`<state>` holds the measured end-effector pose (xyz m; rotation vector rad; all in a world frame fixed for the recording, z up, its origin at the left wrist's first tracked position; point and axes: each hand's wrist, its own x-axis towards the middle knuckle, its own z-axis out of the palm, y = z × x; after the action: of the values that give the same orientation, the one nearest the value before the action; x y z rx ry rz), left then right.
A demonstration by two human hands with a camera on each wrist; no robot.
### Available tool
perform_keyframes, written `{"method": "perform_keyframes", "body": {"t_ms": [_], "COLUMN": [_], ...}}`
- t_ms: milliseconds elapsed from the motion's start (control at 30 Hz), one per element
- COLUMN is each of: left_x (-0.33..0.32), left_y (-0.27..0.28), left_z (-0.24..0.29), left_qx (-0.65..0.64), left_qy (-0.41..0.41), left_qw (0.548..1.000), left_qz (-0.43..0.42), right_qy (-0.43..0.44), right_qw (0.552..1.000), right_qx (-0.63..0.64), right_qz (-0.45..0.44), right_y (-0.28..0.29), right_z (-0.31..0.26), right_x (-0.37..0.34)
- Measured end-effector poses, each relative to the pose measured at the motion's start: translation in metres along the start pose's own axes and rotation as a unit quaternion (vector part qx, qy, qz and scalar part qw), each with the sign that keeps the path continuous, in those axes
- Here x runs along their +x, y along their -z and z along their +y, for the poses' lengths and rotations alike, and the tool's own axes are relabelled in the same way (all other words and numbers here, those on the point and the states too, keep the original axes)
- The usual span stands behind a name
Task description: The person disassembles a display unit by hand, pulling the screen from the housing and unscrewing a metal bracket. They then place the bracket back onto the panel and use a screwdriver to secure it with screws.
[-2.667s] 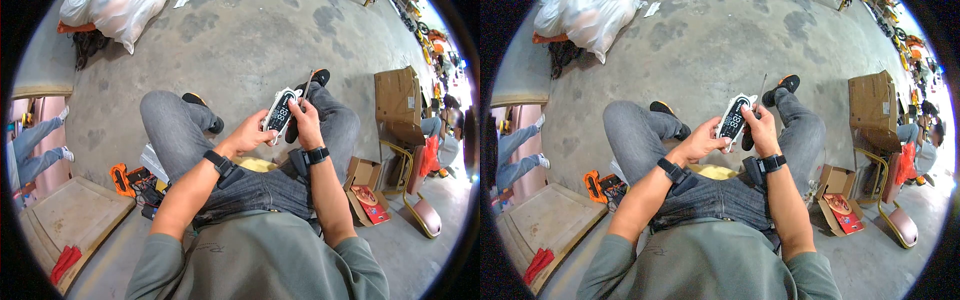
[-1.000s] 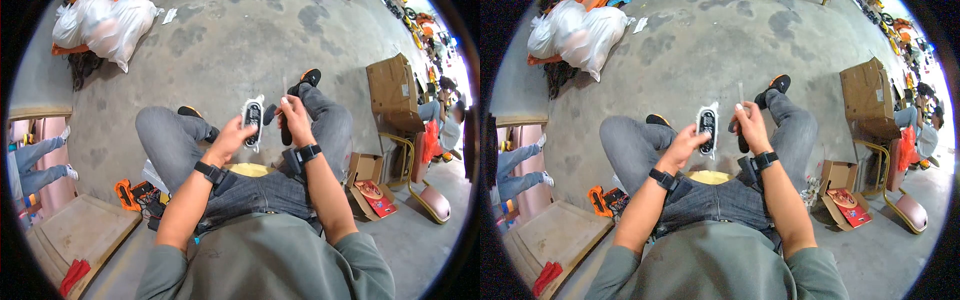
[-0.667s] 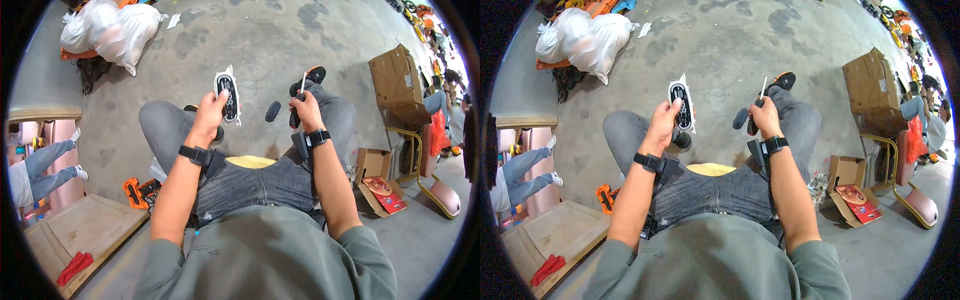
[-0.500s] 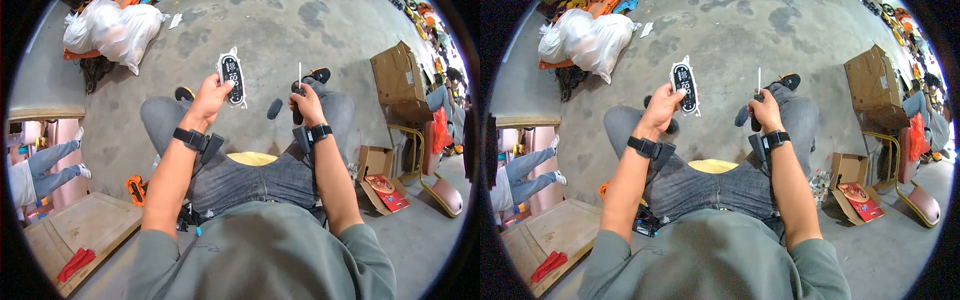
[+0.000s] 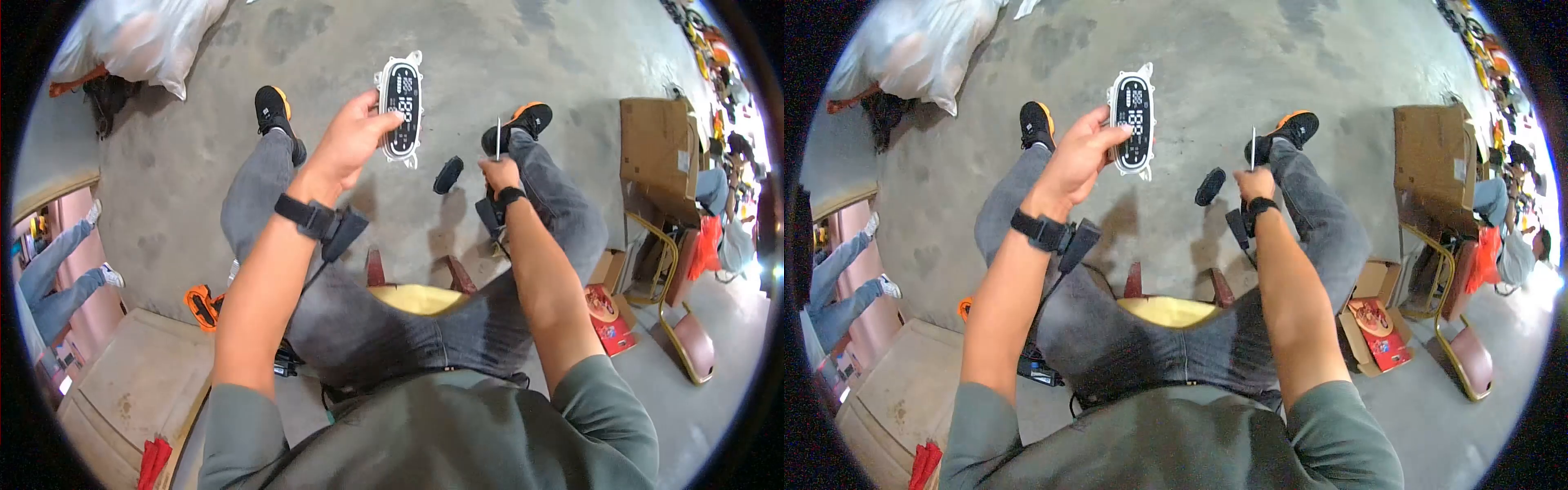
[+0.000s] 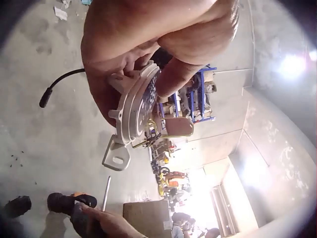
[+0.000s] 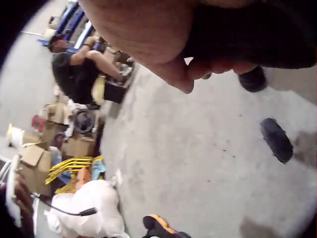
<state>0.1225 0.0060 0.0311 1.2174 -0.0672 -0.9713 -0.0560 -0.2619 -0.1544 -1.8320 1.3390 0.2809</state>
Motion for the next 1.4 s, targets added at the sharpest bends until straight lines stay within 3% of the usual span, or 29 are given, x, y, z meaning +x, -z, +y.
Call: {"method": "perform_keyframes", "body": {"t_ms": [67, 233, 367, 467, 567, 800, 900, 1000, 1067, 1133, 1200, 1400], "left_x": [0.008, 0.008, 0.012, 0.014, 0.015, 0.018, 0.017, 0.018, 0.021, 0.027, 0.030, 0.019], "left_y": [0.007, 0.005, -0.002, -0.006, -0.010, -0.009, -0.009, -0.009, -0.012, -0.011, -0.010, -0.012], "left_z": [-0.012, -0.015, -0.007, -0.006, -0.008, -0.011, -0.016, -0.027, -0.032, -0.037, -0.042, -0.035], "left_qx": [0.009, -0.096, -0.094, -0.084, -0.082, -0.053, -0.049, -0.066, -0.063, -0.049, -0.034, -0.088], "left_qy": [0.011, 0.040, 0.091, 0.124, 0.133, 0.122, 0.106, 0.065, 0.037, 0.016, 0.001, -0.014], "left_qw": [0.999, 0.989, 0.981, 0.975, 0.973, 0.979, 0.983, 0.989, 0.992, 0.995, 0.998, 0.996], "left_qz": [0.031, 0.101, 0.145, 0.161, 0.170, 0.155, 0.141, 0.113, 0.100, 0.080, 0.061, 0.026], "right_qy": [0.015, -0.078, -0.152, -0.172, -0.194, -0.200, -0.159, -0.109, -0.063, -0.027, 0.069, 0.222], "right_qw": [0.994, 0.993, 0.983, 0.971, 0.969, 0.967, 0.980, 0.994, 0.995, 0.996, 0.988, 0.969], "right_qx": [-0.098, -0.085, -0.101, -0.166, -0.142, -0.151, -0.111, 0.030, 0.071, 0.085, 0.132, -0.029], "right_qz": [0.042, 0.016, -0.009, 0.017, 0.055, 0.038, 0.032, -0.005, -0.031, -0.021, -0.047, -0.100], "right_y": [-0.034, -0.098, -0.117, -0.141, -0.149, -0.142, -0.121, -0.090, -0.050, -0.030, 0.008, 0.070], "right_z": [0.048, 0.106, 0.081, 0.093, 0.083, 0.079, 0.073, 0.043, -0.015, -0.035, -0.089, -0.179], "right_x": [0.038, 0.063, 0.055, 0.059, 0.055, 0.056, 0.048, 0.047, 0.022, 0.020, -0.022, -0.128]}}
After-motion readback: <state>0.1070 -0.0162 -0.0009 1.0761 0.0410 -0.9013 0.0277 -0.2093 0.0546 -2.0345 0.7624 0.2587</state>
